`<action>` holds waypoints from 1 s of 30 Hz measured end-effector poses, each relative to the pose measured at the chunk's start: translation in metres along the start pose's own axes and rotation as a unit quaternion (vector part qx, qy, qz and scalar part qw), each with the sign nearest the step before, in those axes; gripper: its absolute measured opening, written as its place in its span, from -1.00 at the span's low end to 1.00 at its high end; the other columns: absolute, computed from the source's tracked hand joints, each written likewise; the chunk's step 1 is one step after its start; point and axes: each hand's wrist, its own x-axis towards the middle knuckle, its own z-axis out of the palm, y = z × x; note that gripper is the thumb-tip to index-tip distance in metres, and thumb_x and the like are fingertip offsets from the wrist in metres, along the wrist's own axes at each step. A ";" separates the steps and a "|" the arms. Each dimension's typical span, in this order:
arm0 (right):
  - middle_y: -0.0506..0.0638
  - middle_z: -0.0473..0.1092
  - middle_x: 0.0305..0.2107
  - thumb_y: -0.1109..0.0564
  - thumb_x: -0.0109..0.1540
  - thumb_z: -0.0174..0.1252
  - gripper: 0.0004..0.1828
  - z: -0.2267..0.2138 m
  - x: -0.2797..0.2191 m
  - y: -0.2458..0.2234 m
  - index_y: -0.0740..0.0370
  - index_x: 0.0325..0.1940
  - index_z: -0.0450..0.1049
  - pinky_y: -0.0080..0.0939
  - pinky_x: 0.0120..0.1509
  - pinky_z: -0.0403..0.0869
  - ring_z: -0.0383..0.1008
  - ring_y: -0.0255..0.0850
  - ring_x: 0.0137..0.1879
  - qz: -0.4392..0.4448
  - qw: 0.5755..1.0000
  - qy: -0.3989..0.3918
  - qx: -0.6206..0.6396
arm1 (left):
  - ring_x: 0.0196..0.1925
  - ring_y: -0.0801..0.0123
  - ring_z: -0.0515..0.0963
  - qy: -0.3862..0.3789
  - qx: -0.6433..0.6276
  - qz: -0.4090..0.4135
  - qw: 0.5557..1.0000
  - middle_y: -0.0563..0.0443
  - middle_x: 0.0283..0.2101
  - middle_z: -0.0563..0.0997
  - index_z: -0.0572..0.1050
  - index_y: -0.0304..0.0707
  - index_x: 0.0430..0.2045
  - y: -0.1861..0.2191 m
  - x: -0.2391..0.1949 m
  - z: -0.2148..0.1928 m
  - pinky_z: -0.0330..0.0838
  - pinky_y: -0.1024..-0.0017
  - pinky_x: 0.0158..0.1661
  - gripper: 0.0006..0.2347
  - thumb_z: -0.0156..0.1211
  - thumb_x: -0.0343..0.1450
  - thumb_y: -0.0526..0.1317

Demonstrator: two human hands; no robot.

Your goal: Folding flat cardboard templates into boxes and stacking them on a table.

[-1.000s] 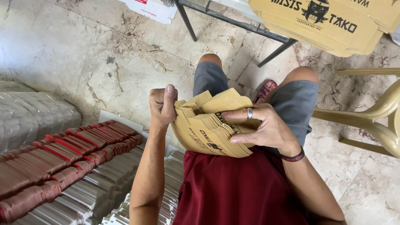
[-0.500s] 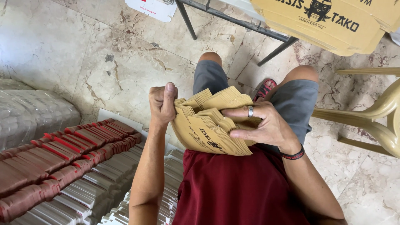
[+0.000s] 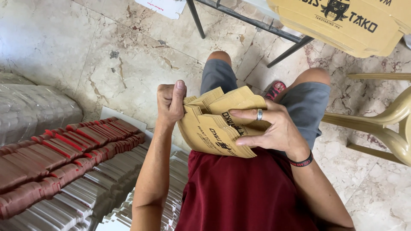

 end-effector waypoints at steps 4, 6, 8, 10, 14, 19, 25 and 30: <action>0.19 0.50 -0.15 0.05 -0.04 0.58 -0.37 0.001 0.001 -0.001 0.24 0.08 0.62 -0.04 0.11 0.51 0.54 -0.09 -0.08 0.008 1.000 0.000 0.021 | -0.81 0.31 0.01 0.000 -0.001 -0.003 1.000 0.08 -0.89 0.11 0.15 -0.14 -0.96 0.002 -0.001 0.000 0.05 0.44 -0.68 -0.45 -0.10 0.61 -0.34; 0.19 0.49 -0.15 0.07 -0.03 0.57 -0.38 0.001 0.001 -0.001 0.25 0.08 0.62 -0.04 0.11 0.50 0.54 -0.09 -0.08 0.007 1.000 0.001 0.026 | -0.81 0.31 0.01 -0.001 -0.003 -0.004 1.000 0.08 -0.89 0.11 0.15 -0.14 -0.96 0.002 0.000 0.000 0.05 0.44 -0.68 -0.45 -0.10 0.61 -0.34; 0.19 0.50 -0.14 0.07 -0.03 0.57 -0.38 0.001 0.001 0.000 0.23 0.10 0.61 -0.01 0.13 0.50 0.56 -0.07 -0.08 0.009 0.999 -0.001 0.037 | -0.81 0.29 0.01 -0.003 -0.007 -0.001 1.000 0.07 -0.89 0.11 0.16 -0.14 -0.96 0.001 0.000 0.000 0.05 0.43 -0.68 -0.45 -0.11 0.61 -0.34; 0.19 0.50 -0.14 0.08 -0.02 0.56 -0.38 0.002 0.000 0.001 0.23 0.10 0.61 -0.02 0.13 0.50 0.56 -0.07 -0.07 0.007 0.999 0.000 0.038 | -0.81 0.29 0.01 -0.005 -0.006 -0.001 1.000 0.07 -0.88 0.11 0.16 -0.14 -0.96 0.000 0.000 0.000 0.05 0.44 -0.68 -0.45 -0.11 0.61 -0.34; 0.19 0.50 -0.13 0.10 0.00 0.55 -0.39 0.001 0.001 0.003 0.24 0.11 0.60 -0.01 0.13 0.51 0.56 -0.07 -0.08 -0.001 0.999 -0.002 0.046 | -0.81 0.28 0.00 -0.006 -0.001 0.003 1.000 0.07 -0.88 0.11 0.15 -0.14 -0.95 0.002 0.002 0.000 0.04 0.43 -0.68 -0.46 -0.12 0.62 -0.34; 0.21 0.45 0.01 0.22 0.15 0.39 -0.57 0.005 -0.005 0.010 0.22 0.12 0.60 0.00 0.18 0.48 0.54 -0.03 0.06 -0.007 1.000 0.030 -0.004 | -0.81 0.28 0.01 -0.006 -0.006 0.003 1.000 0.07 -0.88 0.11 0.16 -0.14 -0.95 0.000 0.002 0.001 0.04 0.44 -0.69 -0.46 -0.11 0.61 -0.34; 0.38 0.33 0.22 0.26 0.19 0.30 -0.70 0.004 0.005 -0.007 0.20 0.02 0.62 0.19 0.38 0.37 0.42 0.20 0.32 -0.021 0.999 0.035 -0.013 | -0.82 0.31 0.01 -0.008 -0.002 0.000 1.000 0.08 -0.90 0.12 0.16 -0.14 -0.96 -0.002 0.002 0.002 0.03 0.46 -0.69 -0.45 -0.10 0.61 -0.33; 0.43 0.18 0.36 -0.16 0.00 0.50 -0.34 0.004 0.001 -0.004 0.20 0.08 0.60 0.21 0.51 0.24 0.28 0.25 0.45 -0.028 0.999 0.016 0.007 | -0.82 0.31 0.01 -0.003 -0.003 0.000 1.000 0.09 -0.90 0.10 0.15 -0.14 -0.96 0.001 0.003 0.003 0.03 0.46 -0.70 -0.45 -0.10 0.61 -0.35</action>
